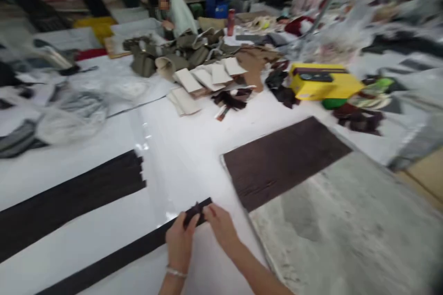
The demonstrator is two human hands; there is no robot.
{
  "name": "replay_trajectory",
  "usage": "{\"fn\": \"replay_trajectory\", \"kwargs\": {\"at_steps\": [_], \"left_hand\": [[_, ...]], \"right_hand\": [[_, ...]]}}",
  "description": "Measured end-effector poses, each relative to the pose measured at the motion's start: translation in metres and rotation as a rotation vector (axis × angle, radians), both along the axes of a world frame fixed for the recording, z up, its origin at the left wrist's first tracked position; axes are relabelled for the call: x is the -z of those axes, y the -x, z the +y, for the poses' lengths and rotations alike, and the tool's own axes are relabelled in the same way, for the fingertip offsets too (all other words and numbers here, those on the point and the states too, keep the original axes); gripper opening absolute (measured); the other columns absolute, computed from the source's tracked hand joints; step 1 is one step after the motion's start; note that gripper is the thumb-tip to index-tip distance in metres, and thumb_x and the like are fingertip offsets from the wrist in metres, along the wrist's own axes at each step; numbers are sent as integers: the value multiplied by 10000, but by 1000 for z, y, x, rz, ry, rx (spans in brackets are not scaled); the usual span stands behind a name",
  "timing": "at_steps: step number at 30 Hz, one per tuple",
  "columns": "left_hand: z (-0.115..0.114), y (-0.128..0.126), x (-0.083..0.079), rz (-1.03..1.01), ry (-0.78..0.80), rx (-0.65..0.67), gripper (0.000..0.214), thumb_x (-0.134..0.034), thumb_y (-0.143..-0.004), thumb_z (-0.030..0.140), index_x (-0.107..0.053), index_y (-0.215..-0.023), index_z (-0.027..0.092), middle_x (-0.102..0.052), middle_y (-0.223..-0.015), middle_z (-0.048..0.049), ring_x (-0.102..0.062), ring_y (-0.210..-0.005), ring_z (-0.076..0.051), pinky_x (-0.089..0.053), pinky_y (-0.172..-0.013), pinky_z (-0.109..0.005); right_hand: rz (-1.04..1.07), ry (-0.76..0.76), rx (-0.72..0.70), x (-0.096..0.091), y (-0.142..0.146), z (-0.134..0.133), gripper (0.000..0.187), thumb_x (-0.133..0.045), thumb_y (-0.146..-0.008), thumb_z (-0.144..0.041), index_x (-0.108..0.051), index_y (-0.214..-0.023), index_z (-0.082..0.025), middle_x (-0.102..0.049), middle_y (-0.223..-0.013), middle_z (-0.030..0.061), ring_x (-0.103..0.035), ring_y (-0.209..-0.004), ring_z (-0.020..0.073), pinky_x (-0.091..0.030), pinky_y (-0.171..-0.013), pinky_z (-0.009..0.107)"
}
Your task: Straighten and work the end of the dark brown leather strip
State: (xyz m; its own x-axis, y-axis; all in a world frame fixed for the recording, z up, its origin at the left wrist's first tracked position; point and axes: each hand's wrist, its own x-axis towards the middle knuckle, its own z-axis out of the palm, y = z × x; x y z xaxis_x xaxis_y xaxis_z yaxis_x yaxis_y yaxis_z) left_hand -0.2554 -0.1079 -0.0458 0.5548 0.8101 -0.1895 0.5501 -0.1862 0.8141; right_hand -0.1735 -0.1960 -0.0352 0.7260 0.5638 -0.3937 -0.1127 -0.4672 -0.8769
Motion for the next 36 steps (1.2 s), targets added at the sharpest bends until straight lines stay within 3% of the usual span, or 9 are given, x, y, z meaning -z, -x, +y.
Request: {"fn": "replay_trajectory", "kwargs": {"at_steps": [3, 6, 10, 16, 20, 23, 33, 36], "left_hand": [[14, 14, -7, 87, 104, -41, 298, -644, -724, 425, -473, -600, 214, -481, -422, 69, -439, -374, -114, -349, -412, -229], [10, 10, -8, 75, 224, -47, 289, -621, -729, 426, -453, -617, 218, -491, -466, 71, -441, -394, -110, -335, -399, -217], [6, 8, -7, 57, 212, -39, 290, -628, -722, 417, -449, -614, 216, -464, -477, 72, -403, -428, -108, -304, -430, -219], [12, 11, -6, 13, 134, -7, 269, -615, -744, 371, -448, -613, 207, -472, -566, 49, -384, -564, -121, -278, -539, -233], [11, 13, -2, -7, 177, -12, 306, -643, -722, 336, -392, -599, 211, -387, -544, 69, -322, -538, -104, -245, -512, -224], [10, 15, 0, -39, 244, -18, 311, -652, -709, 306, -377, -598, 213, -361, -526, 79, -323, -507, -92, -241, -481, -214], [22, 23, -9, -212, 546, -23, 267, -616, -756, 414, -487, -707, 185, -538, -524, 43, -459, -442, -89, -347, -436, -207], [25, 26, -8, -245, 588, -37, 280, -625, -755, 422, -492, -712, 179, -585, -562, 23, -493, -459, -91, -371, -449, -208]], "right_hand": [[69, -51, -72, 14, -8, 2, 411, -353, -887, -528, -583, -787, -202, -621, -748, 33, -562, -721, 179, -419, -687, 291], [88, -57, -111, 16, -4, 1, 443, -340, -897, -552, -594, -831, -195, -628, -767, 25, -569, -725, 170, -417, -689, 280], [9, -55, -121, 4, -3, 3, 395, -401, -888, -539, -589, -888, -192, -614, -788, 20, -560, -739, 161, -412, -702, 271], [-139, -13, -228, -7, -5, 17, 358, -516, -832, -391, -546, -1156, -239, -576, -874, 5, -538, -744, 145, -412, -701, 265], [-128, 68, -270, -4, -4, 20, 270, -462, -788, -217, -585, -1028, -237, -583, -778, -18, -540, -703, 140, -393, -675, 260], [-122, 70, -241, -1, -5, 21, 242, -429, -777, -184, -593, -950, -224, -578, -723, -23, -541, -686, 140, -386, -662, 257], [-264, 88, -233, 8, -8, 13, 229, -362, -789, -160, -588, -805, -193, -597, -786, 15, -544, -750, 155, -386, -708, 287], [-260, 55, -230, 7, -8, 13, 248, -391, -787, -180, -591, -934, -191, -589, -809, 13, -543, -747, 149, -402, -710, 280]]}}
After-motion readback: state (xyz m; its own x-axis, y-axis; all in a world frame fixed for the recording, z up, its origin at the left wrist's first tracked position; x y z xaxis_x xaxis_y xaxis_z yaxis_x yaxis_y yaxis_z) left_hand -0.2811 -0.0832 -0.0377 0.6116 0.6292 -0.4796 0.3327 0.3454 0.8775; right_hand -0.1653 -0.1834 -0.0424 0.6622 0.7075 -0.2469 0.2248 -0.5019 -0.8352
